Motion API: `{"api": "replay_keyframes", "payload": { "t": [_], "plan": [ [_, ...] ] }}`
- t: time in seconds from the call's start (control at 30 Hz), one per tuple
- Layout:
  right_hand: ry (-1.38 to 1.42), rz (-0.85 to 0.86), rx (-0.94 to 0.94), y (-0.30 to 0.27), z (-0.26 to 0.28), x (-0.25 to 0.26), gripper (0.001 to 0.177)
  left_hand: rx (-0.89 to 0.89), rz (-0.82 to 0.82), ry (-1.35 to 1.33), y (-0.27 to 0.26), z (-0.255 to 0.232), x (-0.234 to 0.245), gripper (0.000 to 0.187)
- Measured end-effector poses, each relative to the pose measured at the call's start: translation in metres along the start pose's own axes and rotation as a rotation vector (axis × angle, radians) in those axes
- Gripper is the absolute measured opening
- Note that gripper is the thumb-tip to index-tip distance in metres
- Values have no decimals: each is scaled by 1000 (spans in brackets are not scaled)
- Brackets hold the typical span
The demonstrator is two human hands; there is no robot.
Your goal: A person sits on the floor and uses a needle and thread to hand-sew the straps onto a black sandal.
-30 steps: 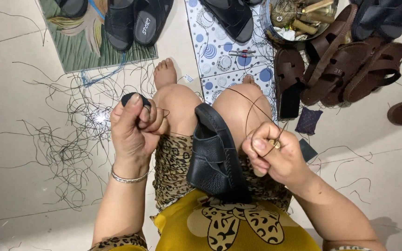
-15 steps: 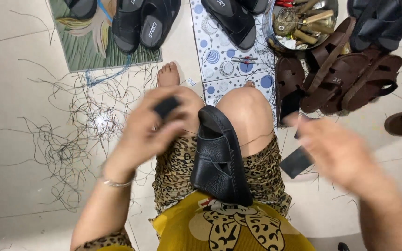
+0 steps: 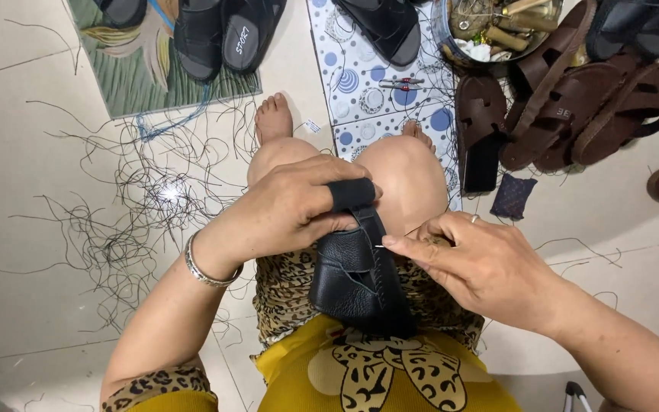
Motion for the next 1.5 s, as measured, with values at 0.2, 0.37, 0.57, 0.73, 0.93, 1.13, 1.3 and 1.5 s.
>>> {"api": "replay_keyframes", "payload": {
  "t": [0.2,0.37,0.57,0.73,0.93,1.13,1.3,1.5],
  "plan": [
    [15,0,-25,1,0,3,48,-4,-7,9,3,-1,2,32],
    [-114,-32,-10,3,17,13,48,12,-11,21,3,2,2,33],
    [-409,-7,-29,2,43,20,58,-59,-50,26,10,-2,3,26],
    [-765,48,-81,5,51,11,56,-69,-85,73,14,0,2,13],
    [-707,-29,-59,12,45,8,50,-42,-75,69,11,10,-1,18],
    [-592,-66,-101,17,38,-2,26,-62,-78,85,12,11,-3,14],
    [-630,-137,-88,21,46,-6,25,-48,-111,78,9,12,-5,20],
    [-481,-165,-127,13,43,5,23,-159,-320,261,-33,-14,16,17]
  ]
}}
Point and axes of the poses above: each hand's wrist, its own y-axis towards the middle knuckle, its own x-axis out of the back of the hand, z = x × y, the point moved 9 cm from there along y, towards the middle knuckle, and after that the axes turned 9 degrees about z, right-handed, at the moved point
